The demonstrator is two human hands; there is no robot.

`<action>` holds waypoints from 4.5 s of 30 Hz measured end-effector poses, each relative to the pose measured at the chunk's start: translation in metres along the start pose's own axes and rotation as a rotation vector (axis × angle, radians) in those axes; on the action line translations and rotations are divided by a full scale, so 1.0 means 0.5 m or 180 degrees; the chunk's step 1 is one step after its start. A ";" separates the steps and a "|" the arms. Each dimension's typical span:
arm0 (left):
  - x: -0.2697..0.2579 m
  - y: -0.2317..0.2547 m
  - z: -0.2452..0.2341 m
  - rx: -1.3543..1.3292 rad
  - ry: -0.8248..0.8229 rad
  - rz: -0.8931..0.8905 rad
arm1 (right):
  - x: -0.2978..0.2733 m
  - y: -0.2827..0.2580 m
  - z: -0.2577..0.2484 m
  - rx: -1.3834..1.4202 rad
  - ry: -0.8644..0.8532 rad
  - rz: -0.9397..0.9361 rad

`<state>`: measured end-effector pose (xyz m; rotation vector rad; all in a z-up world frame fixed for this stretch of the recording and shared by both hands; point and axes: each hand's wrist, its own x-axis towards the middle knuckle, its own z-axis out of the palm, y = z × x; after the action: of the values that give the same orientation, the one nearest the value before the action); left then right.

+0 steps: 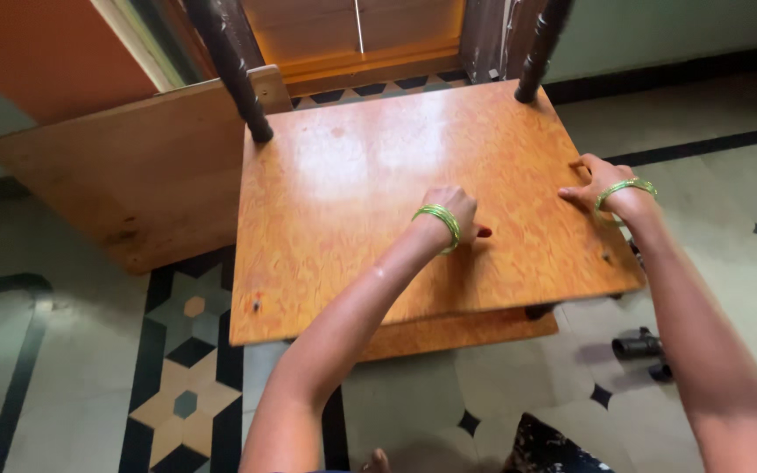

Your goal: The person assembles a small wooden table by inserting dark cylindrical legs into holes in the tabletop. They handle the legs one at a time, aligning and pushing them into place, and occasionally adjust the tabletop to ensure stability.

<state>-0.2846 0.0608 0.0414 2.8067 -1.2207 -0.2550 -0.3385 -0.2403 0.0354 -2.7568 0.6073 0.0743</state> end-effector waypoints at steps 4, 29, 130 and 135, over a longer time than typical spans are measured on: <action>-0.118 0.056 0.060 0.0110 0.0148 0.0000 | -0.093 0.080 0.085 0.0680 0.0190 -0.0074; -0.149 0.043 -0.006 0.0134 -0.0202 -0.0174 | -0.059 0.091 0.049 -0.0005 -0.0130 0.0042; 0.052 0.129 0.071 -0.0073 0.0195 -0.0842 | -0.173 0.135 0.075 0.1325 -0.0170 0.0104; 0.068 0.195 0.093 -0.0129 0.0147 -0.0721 | -0.170 0.232 0.133 0.3512 -0.0424 -0.0671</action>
<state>-0.3401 -0.0304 0.0042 2.8969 -0.8780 -0.2230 -0.4630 -0.2851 -0.0517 -1.7033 0.1965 -0.0999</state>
